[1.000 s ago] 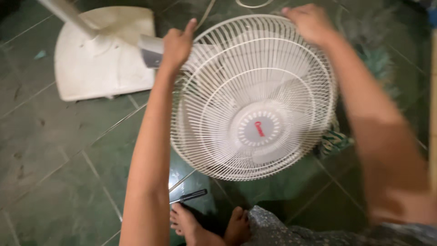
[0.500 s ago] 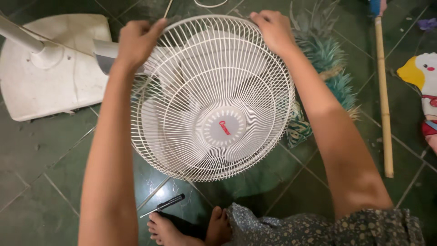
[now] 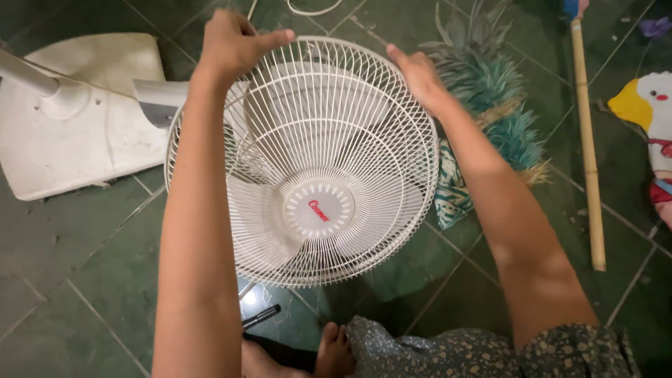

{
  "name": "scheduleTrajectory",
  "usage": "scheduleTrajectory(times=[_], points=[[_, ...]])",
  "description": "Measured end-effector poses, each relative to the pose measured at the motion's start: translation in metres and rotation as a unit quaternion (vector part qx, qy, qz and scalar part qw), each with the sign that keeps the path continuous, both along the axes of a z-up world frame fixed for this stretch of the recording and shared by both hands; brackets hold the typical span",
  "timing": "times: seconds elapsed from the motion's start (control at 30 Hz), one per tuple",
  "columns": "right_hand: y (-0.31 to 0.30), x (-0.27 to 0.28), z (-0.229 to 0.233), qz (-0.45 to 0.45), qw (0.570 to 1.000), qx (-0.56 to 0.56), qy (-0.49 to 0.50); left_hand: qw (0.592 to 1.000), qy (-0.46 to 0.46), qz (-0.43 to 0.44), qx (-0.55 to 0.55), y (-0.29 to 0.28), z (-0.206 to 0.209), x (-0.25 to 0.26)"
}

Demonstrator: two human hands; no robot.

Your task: The person assembles a standing fan by attaching the front grille to the fan head using a screwdriver. They then move the assembled fan to the floor and pick up a second fan to begin working on it.

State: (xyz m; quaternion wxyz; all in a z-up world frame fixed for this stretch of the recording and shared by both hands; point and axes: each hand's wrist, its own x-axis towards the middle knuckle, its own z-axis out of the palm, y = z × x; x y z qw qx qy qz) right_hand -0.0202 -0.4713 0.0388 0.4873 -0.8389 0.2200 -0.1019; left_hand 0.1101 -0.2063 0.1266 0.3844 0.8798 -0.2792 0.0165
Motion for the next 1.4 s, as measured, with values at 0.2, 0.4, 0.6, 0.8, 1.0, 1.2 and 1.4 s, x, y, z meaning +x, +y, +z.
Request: scheduleTrajectory(times=[0.2, 0.4, 0.6, 0.8, 1.0, 1.2, 1.4], points=[[-0.006, -0.029, -0.030, 0.007, 0.984, -0.017, -0.179, 0.992, -0.113, 0.045, 0.021, 0.026, -0.012, -0.009], [-0.001, -0.099, -0.106, -0.061, 0.960, 0.037, -0.269, 0.961, -0.181, 0.155, -0.143, 0.147, -0.083, -0.052], [0.011, -0.121, -0.158, -0.188, 0.914, 0.313, -0.177, 0.916, 0.134, 0.191, -0.327, 0.192, -0.157, -0.126], [0.011, -0.126, -0.164, -0.173, 0.890, 0.371, -0.201, 0.867, 0.155, 0.243, -0.406, 0.195, -0.187, -0.122], [0.066, -0.179, -0.199, -0.106, 0.862, 0.402, -0.289, 0.863, 0.151, 0.192, -0.442, 0.201, -0.236, -0.175], [0.117, -0.222, -0.241, -0.131, 0.851, 0.492, -0.127, 0.789, 0.288, 0.362, -0.404, 0.182, -0.299, -0.218], [0.097, -0.210, -0.265, -0.171, 0.902, 0.378, -0.119, 0.836, 0.169, 0.323, -0.411, 0.181, -0.288, -0.204]])
